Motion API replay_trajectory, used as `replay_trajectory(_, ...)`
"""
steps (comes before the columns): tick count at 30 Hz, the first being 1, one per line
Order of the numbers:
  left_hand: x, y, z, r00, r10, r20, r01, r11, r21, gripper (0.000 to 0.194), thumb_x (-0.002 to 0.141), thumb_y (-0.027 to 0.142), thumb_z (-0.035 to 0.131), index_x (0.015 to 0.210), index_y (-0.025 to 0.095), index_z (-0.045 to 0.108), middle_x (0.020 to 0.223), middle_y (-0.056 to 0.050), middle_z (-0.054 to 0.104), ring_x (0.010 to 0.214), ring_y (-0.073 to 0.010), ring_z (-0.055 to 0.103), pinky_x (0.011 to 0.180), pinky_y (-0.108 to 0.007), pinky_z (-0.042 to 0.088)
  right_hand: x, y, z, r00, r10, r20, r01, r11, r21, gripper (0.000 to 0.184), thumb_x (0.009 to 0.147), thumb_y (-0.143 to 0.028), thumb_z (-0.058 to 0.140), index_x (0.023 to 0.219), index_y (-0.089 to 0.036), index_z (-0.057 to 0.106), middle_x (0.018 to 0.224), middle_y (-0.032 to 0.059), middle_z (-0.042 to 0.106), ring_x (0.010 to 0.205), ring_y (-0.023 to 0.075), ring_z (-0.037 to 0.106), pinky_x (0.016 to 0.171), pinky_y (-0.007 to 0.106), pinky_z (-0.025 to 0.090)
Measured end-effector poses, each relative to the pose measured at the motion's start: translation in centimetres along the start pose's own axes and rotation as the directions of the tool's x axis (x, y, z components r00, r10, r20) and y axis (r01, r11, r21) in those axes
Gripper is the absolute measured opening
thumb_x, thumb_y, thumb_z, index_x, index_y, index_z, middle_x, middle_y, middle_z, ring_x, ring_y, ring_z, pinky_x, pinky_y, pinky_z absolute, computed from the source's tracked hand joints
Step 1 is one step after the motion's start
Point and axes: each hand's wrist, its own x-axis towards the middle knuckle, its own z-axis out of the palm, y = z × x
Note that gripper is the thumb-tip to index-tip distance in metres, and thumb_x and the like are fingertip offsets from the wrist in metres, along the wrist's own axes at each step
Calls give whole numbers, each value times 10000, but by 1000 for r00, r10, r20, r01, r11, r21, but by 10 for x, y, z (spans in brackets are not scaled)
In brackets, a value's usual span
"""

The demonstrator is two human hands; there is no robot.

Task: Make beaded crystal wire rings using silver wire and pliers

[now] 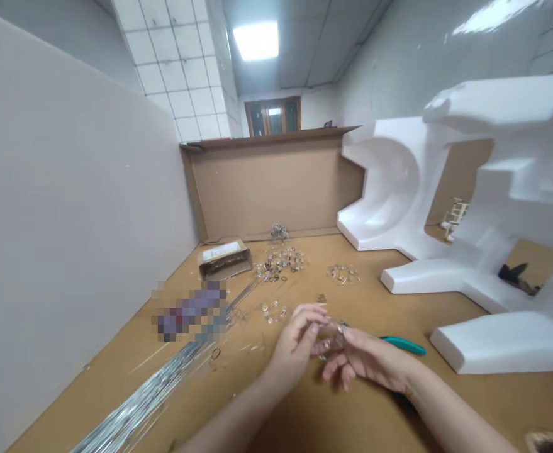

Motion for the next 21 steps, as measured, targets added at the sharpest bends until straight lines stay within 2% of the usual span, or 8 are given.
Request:
replay_trajectory(3,-5,-5,2,999,11,33,-13,997,73,221,858,293,385,914,218,585,1151,-70,467,1118,-198,420,968,-345,309,-1,4,-2,999,-2,-34,5,997,81,522,808,-580,309,1055,-186,546,1000,105,603,822,196,616,614,278,455)
replay_trajectory(5,-9,-7,2,996,50,70,-58,991,125,208,848,284,407,927,216,587,1218,-76,427,1171,-214,371,995,-361,276,1,6,-3,996,-2,-94,7,998,55,471,821,-540,334,1001,-174,568,929,86,610,776,173,614,604,267,457)
replay_trajectory(9,-17,-11,3,993,56,101,-66,992,105,333,809,278,484,1136,215,478,1330,-94,331,1246,-241,279,1030,-392,225,6,9,-4,963,-70,-259,16,978,-206,409,758,-425,524,1092,-188,522,991,84,592,745,163,596,639,309,472)
replay_trajectory(12,-20,-22,5,998,-42,53,42,999,8,656,786,313,532,1341,224,194,1407,-105,208,1293,-241,188,1056,-406,174,9,11,-2,860,-300,-412,-9,799,-601,541,675,-376,609,1166,-189,480,1037,95,570,750,175,577,718,367,463)
replay_trajectory(14,-19,-32,6,990,-128,66,130,991,-22,828,729,346,607,1368,224,95,1432,-108,132,1309,-252,133,1065,-416,144,9,12,1,795,-458,-399,-33,623,-781,665,630,-328,646,1237,-197,411,1056,92,542,777,178,562,758,376,455)
replay_trajectory(16,-17,-40,7,983,-154,103,164,982,-89,974,656,392,671,1375,212,39,1438,-121,90,1310,-264,128,1066,-416,147,8,14,3,774,-537,-334,-12,515,-857,767,629,-307,648,1308,-217,302,1118,96,494,840,180,550,801,375,446)
replay_trajectory(18,-16,-44,8,984,-124,128,146,974,-174,1074,599,432,704,1376,194,3,1431,-141,109,1301,-271,166,1065,-416,155,8,17,5,764,-575,-293,16,471,-882,839,633,-312,653,1344,-242,214,1212,99,427,973,196,518,877,378,411)
replay_trajectory(21,-16,-39,10,985,-97,141,125,970,-208,1120,559,406,737,1377,186,4,1410,-151,186,1285,-277,213,1067,-417,158,10,23,5,757,-584,-294,34,484,-874,943,612,-346,680,1366,-258,119,1314,102,340,1143,225,421,961,391,348)
